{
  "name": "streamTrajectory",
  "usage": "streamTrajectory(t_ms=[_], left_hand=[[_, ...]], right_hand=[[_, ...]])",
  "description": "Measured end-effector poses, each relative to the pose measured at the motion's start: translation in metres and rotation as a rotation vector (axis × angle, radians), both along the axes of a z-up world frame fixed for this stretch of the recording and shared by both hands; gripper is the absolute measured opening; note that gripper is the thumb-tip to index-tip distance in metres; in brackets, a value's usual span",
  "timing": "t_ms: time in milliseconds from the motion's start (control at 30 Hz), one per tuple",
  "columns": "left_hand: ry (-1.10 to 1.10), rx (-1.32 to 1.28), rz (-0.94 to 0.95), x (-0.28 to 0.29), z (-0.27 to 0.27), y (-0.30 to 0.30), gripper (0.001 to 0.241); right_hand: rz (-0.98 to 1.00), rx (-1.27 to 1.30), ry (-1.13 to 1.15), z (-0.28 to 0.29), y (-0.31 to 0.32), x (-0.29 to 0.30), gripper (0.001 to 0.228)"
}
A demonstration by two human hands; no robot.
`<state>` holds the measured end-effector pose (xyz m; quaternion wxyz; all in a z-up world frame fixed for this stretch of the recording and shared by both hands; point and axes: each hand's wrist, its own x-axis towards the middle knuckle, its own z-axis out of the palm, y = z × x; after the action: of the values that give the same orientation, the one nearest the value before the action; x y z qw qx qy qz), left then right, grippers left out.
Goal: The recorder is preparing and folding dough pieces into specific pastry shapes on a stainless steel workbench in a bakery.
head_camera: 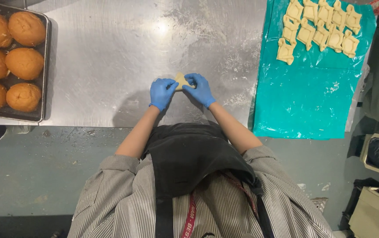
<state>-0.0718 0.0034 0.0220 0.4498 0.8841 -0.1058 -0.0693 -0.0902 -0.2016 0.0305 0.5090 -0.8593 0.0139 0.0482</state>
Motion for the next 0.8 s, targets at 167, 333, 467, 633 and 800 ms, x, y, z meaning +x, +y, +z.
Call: streamTrajectory(t_ms=[167, 333, 467, 633, 800], left_hand=[[0.066, -0.058, 0.158, 0.002, 0.000, -0.006, 0.024], [0.107, -0.033, 0.190, 0.006, 0.009, -0.009, 0.023], [0.063, 0.024, 0.195, 0.008, 0.003, -0.013, 0.020], [0.009, -0.011, 0.211, 0.004, 0.006, -0.014, 0.030], [-0.522, 0.400, -0.376, -0.019, 0.008, -0.002, 0.038]], right_hand=[[-0.131, 0.150, 0.101, -0.001, 0.012, 0.007, 0.039], [-0.195, 0.082, 0.076, -0.014, 0.012, 0.012, 0.038], [-0.191, 0.057, 0.057, -0.018, 0.011, 0.011, 0.037], [-0.189, 0.047, -0.021, -0.023, 0.011, 0.008, 0.035], [-0.210, 0.013, -0.024, -0.020, 0.013, 0.008, 0.033]])
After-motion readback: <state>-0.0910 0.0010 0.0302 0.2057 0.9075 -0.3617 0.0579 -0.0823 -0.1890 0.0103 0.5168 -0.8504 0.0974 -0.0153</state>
